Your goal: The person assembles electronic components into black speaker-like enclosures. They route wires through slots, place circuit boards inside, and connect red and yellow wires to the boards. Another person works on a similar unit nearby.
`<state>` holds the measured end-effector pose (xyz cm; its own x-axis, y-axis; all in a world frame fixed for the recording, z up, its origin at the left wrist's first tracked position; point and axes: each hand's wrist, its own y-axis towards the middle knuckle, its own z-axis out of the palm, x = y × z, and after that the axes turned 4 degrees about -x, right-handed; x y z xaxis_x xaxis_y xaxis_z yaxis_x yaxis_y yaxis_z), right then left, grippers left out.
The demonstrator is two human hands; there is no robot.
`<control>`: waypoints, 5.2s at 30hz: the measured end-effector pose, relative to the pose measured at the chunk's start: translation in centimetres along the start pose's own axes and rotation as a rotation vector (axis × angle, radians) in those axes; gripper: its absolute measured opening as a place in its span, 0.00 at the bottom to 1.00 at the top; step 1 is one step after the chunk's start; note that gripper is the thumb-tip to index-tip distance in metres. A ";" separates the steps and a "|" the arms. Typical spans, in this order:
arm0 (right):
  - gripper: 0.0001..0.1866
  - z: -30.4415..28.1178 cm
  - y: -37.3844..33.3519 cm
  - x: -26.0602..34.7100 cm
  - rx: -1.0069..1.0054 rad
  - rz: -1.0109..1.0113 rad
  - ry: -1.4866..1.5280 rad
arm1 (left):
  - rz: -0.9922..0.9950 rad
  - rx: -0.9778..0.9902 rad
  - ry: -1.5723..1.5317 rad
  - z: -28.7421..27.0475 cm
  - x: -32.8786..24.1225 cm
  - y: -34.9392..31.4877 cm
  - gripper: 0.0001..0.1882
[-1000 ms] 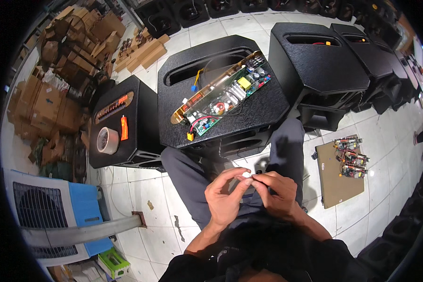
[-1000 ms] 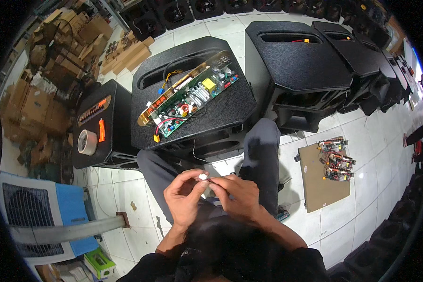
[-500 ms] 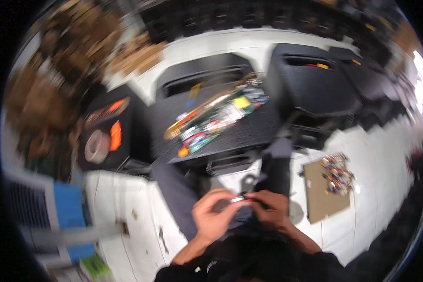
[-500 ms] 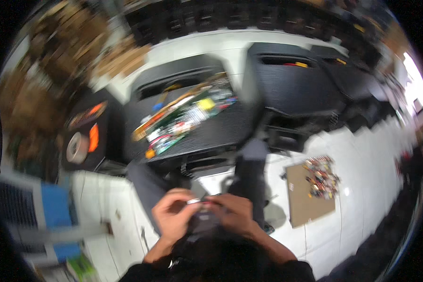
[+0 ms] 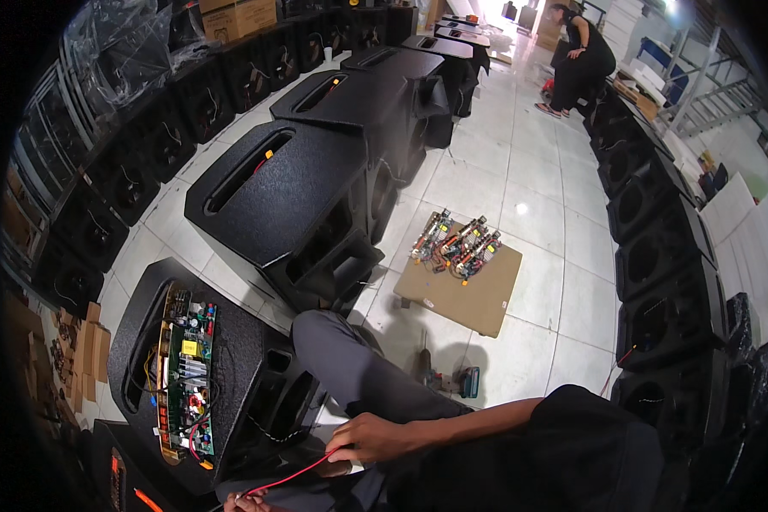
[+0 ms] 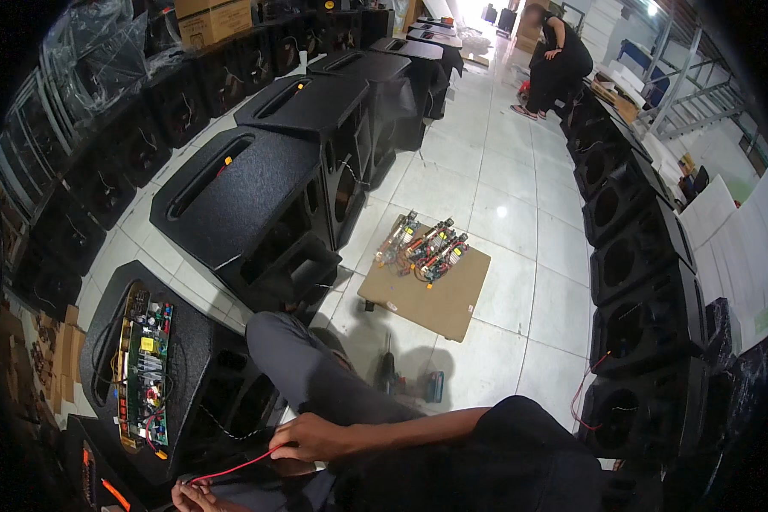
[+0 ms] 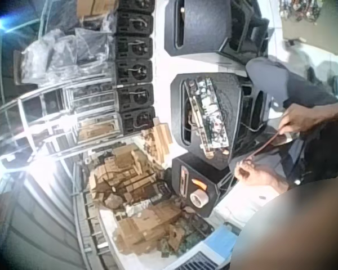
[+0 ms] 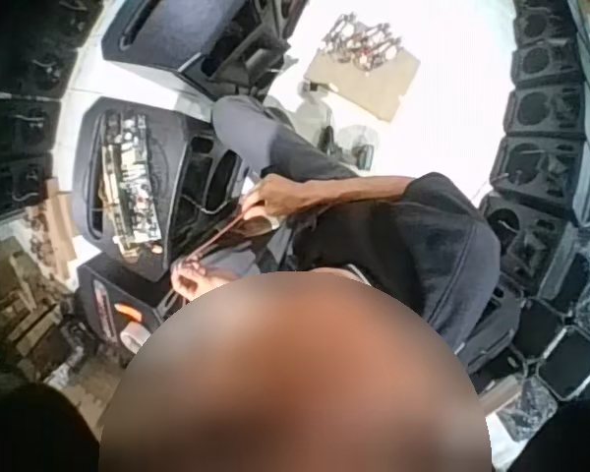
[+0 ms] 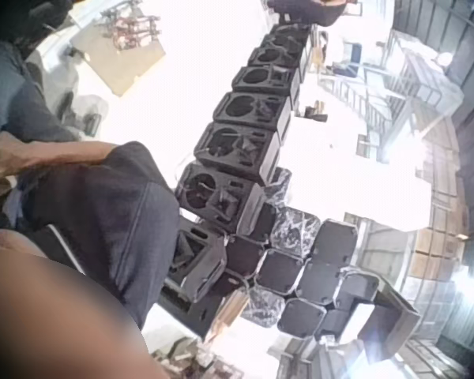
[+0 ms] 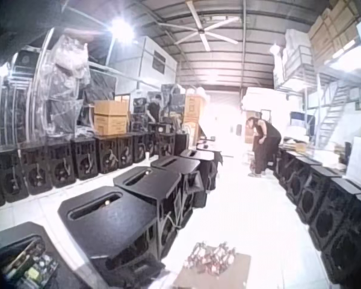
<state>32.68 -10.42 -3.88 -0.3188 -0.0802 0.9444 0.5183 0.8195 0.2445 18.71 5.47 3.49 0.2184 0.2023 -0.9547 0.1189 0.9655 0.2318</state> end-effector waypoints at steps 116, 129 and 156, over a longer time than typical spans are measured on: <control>0.13 -20.6 23.9 -9.3 -0.977 -0.361 -0.800 | -0.618 0.800 0.501 -5.5 9.0 4.9 0.12; 0.13 -19.7 22.2 -7.7 -0.936 -0.458 -0.769 | -0.610 0.751 0.473 -5.9 9.9 4.3 0.09; 0.17 -26.7 22.8 -15.8 -0.631 -0.783 -0.857 | -0.163 0.872 1.043 -5.4 12.5 2.7 0.11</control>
<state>70.68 -5.63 -7.37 -0.9782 0.1645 0.1266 0.1718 0.2994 0.9385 16.56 11.45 -8.78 -0.6348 0.5006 -0.5885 0.7234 0.6528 -0.2250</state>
